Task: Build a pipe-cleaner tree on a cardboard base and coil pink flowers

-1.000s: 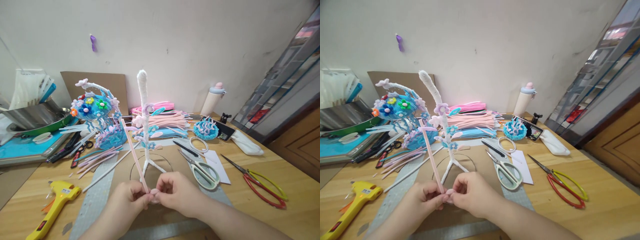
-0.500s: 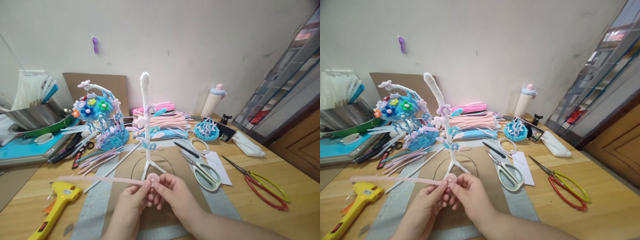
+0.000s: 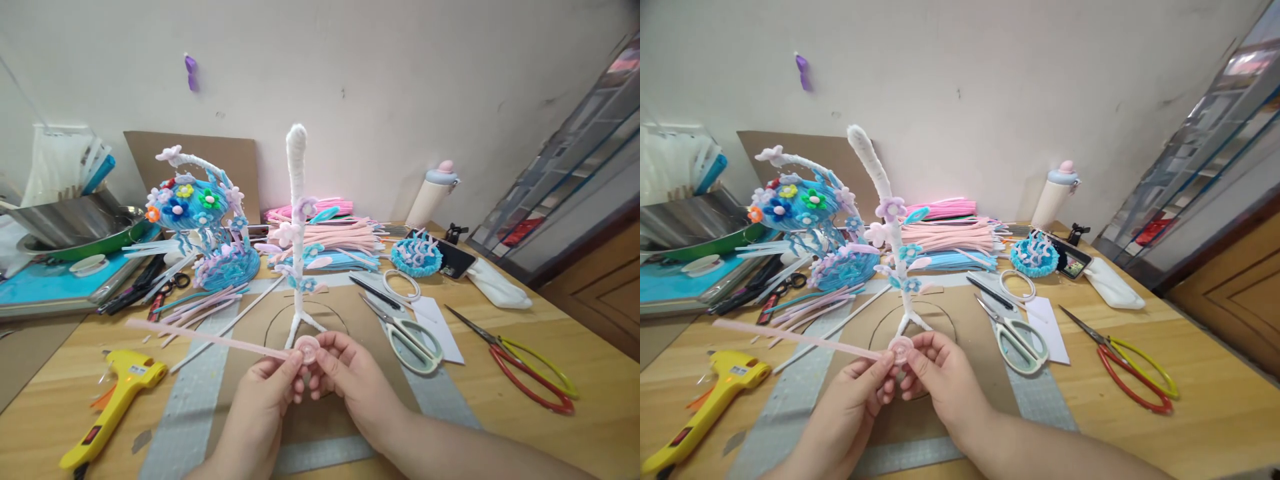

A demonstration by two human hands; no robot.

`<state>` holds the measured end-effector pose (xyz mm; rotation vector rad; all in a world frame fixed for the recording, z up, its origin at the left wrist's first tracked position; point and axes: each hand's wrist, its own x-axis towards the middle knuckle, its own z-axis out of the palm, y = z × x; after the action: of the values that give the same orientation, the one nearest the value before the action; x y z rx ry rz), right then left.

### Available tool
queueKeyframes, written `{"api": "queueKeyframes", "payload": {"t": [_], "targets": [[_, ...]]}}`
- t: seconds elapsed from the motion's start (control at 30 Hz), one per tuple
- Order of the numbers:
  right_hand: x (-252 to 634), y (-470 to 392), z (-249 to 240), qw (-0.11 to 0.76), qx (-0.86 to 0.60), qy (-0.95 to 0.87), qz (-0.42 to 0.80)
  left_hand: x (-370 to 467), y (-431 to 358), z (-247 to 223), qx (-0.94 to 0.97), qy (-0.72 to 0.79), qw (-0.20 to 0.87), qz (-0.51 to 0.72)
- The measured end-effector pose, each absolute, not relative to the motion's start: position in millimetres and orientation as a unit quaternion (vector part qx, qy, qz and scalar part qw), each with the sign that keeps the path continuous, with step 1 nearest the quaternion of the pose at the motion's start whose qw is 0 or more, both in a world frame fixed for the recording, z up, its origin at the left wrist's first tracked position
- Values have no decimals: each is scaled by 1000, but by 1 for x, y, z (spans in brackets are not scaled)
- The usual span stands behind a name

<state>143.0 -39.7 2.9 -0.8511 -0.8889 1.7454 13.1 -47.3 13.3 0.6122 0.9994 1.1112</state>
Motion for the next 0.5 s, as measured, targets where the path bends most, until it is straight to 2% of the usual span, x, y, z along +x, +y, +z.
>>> {"api": "queueKeyframes", "payload": {"t": [0.5], "targets": [[150,-38,10,458,-339,-421,705,10,-48,8,383,505,608,478]]}}
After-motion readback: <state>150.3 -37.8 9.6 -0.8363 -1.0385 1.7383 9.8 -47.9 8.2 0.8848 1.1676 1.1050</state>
